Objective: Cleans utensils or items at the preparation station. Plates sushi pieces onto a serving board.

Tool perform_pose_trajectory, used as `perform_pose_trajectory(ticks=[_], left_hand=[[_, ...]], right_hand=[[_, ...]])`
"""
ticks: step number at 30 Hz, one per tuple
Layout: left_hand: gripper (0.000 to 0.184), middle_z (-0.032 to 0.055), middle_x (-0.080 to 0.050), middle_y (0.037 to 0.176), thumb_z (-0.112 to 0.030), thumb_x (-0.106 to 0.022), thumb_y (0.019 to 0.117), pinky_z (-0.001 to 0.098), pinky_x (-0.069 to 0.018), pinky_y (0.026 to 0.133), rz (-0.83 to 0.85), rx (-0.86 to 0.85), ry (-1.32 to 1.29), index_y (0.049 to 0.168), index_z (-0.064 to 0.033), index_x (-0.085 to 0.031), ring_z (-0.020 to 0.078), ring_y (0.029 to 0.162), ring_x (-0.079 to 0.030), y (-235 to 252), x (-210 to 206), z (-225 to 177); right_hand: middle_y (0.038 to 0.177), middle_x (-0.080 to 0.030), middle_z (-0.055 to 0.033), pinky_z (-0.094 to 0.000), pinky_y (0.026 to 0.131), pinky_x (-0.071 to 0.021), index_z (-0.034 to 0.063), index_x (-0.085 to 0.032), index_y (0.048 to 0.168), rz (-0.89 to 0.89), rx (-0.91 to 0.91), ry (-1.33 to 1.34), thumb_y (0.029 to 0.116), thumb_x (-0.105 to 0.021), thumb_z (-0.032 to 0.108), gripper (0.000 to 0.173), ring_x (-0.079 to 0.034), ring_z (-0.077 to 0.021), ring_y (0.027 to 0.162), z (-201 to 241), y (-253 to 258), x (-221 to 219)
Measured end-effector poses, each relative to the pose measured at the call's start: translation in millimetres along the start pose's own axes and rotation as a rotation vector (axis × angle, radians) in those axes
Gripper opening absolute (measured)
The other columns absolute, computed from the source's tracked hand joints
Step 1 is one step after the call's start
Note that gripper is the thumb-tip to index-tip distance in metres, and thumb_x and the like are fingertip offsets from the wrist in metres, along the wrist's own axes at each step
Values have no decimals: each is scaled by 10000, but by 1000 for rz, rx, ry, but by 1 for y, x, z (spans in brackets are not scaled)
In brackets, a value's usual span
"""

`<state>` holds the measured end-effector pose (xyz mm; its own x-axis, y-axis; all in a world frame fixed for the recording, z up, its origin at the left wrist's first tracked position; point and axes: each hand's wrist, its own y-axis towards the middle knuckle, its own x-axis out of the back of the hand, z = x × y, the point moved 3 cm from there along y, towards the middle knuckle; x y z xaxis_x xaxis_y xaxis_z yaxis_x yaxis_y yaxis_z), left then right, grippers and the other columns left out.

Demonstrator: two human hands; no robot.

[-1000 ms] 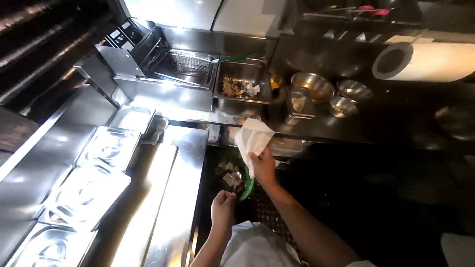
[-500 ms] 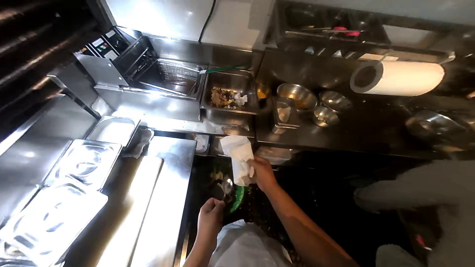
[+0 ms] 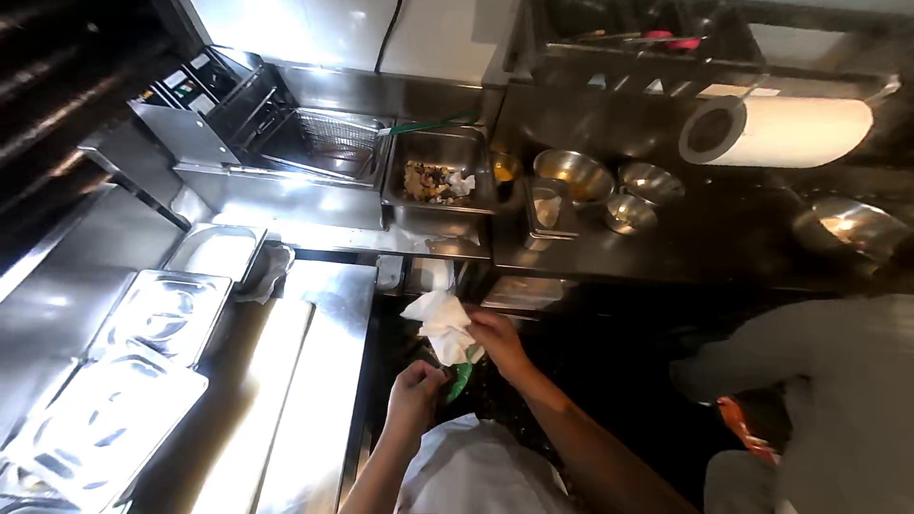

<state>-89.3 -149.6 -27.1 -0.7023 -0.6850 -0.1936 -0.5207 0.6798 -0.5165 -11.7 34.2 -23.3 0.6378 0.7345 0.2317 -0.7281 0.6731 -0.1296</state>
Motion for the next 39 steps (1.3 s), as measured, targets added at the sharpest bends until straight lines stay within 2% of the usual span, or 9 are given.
perform_pose_trajectory(ticks=[3,6,10,16,20,23,26,30,39], left_hand=[[135,-3,-564,706,-155,-610,1000,262,-435,552,-2,-72,340,939,-39,-645,78,569,-499,3,10,-8],[242,96,-679,854,-229,-567,1019,402,-547,779,90,-184,813,1036,-17,-682,194,793,-658,1,17,-20],[294,170,-683,896,-228,-475,1043,506,-540,827,243,-247,1160,1038,4,-657,319,880,-682,-2,19,-38],[299,202,-692,1057,-220,-436,1059,552,-528,897,348,-193,1438,1111,-4,-636,376,1036,-682,-10,11,-54],[302,197,-700,986,-201,-454,1058,526,-540,880,260,-272,1273,1117,13,-658,355,963,-693,-10,28,-58],[295,189,-698,962,-208,-473,1053,511,-540,873,234,-282,1167,1103,9,-667,333,934,-690,-9,39,-51],[293,224,-696,1069,-190,-465,1057,580,-518,936,371,-255,1328,1154,12,-654,394,1049,-680,-12,28,-49],[284,238,-682,1121,-178,-474,1045,624,-503,919,589,-236,1599,1224,-12,-621,429,1090,-662,-21,5,-68],[265,168,-711,933,-173,-517,1035,456,-559,853,149,-404,996,1087,22,-689,278,886,-697,-1,45,-50]], right_hand=[[1053,-737,-90,-383,905,-551,-7,-756,1005,128,33,-121,1050,-553,237,320,-681,-142,968,6,-2,0],[1241,-709,-119,-440,1045,-502,4,-752,972,390,69,-466,994,-650,211,232,-659,-217,1168,18,7,-2],[1256,-710,-116,-509,1127,-425,169,-696,1338,695,317,-844,998,-616,145,351,-587,-307,1291,33,4,-13],[1036,-696,-195,-543,1040,-429,-17,-699,1064,955,503,-1148,1006,-560,48,164,-608,-401,1109,45,0,-35],[988,-737,-131,-496,977,-502,35,-741,1044,669,640,-1015,985,-579,48,173,-669,-332,1028,42,-2,-33],[1050,-737,-175,-505,1024,-498,4,-733,1105,546,441,-936,1007,-558,84,216,-667,-364,1100,34,-11,-37],[1209,-638,-308,-634,1042,-435,-87,-640,1201,907,156,-1021,999,-553,44,257,-569,-492,1222,33,-9,-43],[1172,-637,-314,-678,945,-468,-98,-624,1162,1203,206,-1148,891,-666,-44,279,-593,-513,1161,31,-13,-49],[1184,-681,-267,-543,1066,-460,-92,-678,1148,477,194,-761,920,-583,-47,251,-611,-428,1205,47,-14,-37]])
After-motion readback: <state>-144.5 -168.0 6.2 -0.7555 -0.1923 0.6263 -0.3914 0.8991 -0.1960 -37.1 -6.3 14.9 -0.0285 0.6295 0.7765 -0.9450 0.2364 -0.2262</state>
